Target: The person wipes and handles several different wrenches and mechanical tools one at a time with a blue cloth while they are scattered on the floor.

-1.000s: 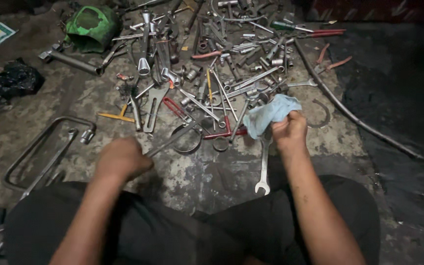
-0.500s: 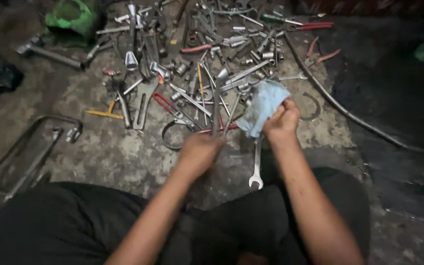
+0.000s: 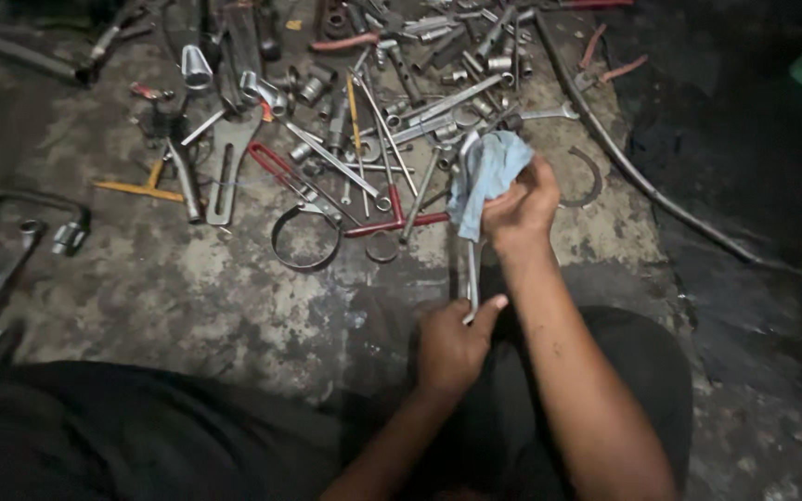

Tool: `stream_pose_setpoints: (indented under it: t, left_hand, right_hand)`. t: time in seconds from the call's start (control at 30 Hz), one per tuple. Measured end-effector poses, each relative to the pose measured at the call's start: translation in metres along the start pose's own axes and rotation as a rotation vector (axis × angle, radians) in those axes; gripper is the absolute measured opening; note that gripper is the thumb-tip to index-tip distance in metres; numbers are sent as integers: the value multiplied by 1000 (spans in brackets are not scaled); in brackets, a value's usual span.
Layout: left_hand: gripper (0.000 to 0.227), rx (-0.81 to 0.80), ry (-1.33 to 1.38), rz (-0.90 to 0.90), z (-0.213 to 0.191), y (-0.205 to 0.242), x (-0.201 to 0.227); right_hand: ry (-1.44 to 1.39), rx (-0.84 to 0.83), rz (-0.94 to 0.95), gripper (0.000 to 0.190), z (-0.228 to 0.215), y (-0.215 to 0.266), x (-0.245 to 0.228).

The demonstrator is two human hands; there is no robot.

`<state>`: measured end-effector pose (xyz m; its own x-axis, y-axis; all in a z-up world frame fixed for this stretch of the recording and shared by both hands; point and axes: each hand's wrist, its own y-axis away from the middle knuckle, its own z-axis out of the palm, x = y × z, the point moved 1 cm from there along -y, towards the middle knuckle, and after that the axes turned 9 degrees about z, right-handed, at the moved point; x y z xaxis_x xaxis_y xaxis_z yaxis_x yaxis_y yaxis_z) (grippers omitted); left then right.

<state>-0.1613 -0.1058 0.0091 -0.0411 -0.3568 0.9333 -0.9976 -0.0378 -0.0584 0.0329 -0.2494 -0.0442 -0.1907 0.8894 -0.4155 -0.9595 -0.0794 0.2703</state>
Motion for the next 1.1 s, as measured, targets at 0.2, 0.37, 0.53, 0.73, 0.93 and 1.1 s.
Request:
stream_pose_setpoints:
  t: [0.2, 0.37, 0.53, 0.73, 0.93, 1.1]
  left_hand:
    - [46, 123, -104, 98, -2, -23, -26]
    - [48, 60, -645, -1, -21, -44, -55]
    - [35, 111, -807, 96, -26, -45, -84]
    - [22, 61, -793, 77, -24, -43, -96]
    - [16, 217, -970, 179, -39, -45, -63]
    - [39, 119, -518, 369, -49, -55, -20]
  right_hand:
    - [48, -4, -5, 22, -4, -10, -4]
    - [117, -60, 23, 32, -8, -12, 2]
    - [58, -47, 37, 31, -6, -7, 7]
    - [190, -17, -44, 38, -3, 1, 9]
    - [194, -34, 30, 44, 16, 14, 17]
    - [490, -42, -10, 45, 40, 33, 35]
